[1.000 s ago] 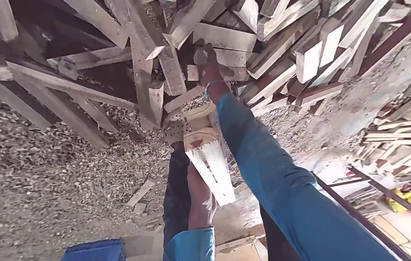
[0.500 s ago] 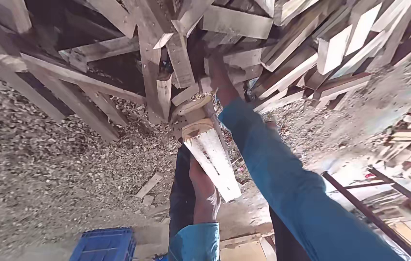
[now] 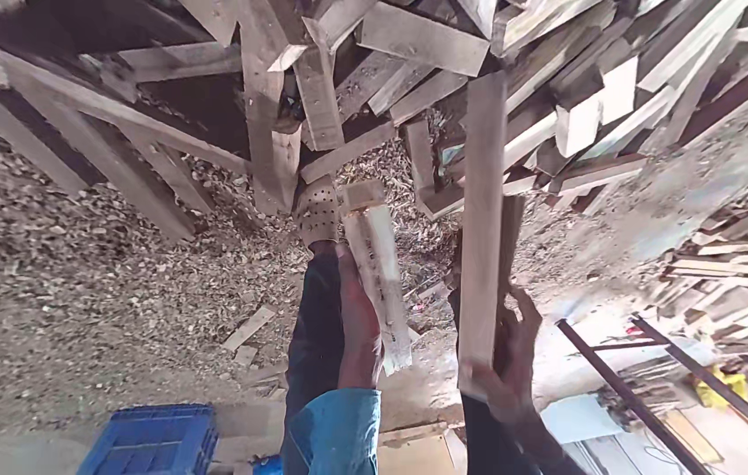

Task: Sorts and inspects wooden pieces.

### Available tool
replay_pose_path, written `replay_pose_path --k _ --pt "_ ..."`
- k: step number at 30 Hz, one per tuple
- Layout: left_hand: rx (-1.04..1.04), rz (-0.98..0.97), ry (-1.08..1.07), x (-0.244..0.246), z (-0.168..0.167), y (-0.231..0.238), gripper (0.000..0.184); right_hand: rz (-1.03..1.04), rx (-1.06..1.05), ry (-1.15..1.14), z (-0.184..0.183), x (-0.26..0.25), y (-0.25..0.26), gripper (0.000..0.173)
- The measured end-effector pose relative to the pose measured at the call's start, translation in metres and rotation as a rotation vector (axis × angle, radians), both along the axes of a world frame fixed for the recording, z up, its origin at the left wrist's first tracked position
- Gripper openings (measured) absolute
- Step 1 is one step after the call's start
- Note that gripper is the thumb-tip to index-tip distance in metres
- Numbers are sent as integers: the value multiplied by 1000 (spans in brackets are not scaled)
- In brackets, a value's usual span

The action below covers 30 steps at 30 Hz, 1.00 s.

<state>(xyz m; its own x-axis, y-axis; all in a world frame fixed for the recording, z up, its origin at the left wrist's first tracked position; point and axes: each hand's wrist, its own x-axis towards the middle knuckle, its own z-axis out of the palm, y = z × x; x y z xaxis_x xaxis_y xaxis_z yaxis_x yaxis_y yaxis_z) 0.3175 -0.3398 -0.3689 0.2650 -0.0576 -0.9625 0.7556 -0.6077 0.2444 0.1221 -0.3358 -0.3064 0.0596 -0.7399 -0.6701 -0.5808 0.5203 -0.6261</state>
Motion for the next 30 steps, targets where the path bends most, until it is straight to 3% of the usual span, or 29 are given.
replay_pose_path --k 4,7,11,15,17,19,23,28,30 --pt "-32 -42 112 -5 7 -5 59 303 -125 198 54 2 37 107" --pt "-71 92 199 -6 10 -9 53 382 -169 271 59 1 63 104" --pt "-120 217 271 -3 15 -7 52 278 -114 238 55 -2 57 117" --pt "-76 88 208 -2 17 -2 56 169 -233 323 59 12 34 92" --pt "-148 145 186 -5 14 -7 55 169 -268 357 60 30 21 83" --pt "-193 164 197 -7 14 -14 52 201 -272 372 49 55 9 80" --pt "-177 170 138 -8 14 -19 44 224 -276 445 22 96 -9 93" --pt "-101 169 161 -3 6 -3 49 300 -241 323 40 106 -4 73" --pt "-121 127 215 -9 1 40 53 353 -232 243 39 105 -2 69"
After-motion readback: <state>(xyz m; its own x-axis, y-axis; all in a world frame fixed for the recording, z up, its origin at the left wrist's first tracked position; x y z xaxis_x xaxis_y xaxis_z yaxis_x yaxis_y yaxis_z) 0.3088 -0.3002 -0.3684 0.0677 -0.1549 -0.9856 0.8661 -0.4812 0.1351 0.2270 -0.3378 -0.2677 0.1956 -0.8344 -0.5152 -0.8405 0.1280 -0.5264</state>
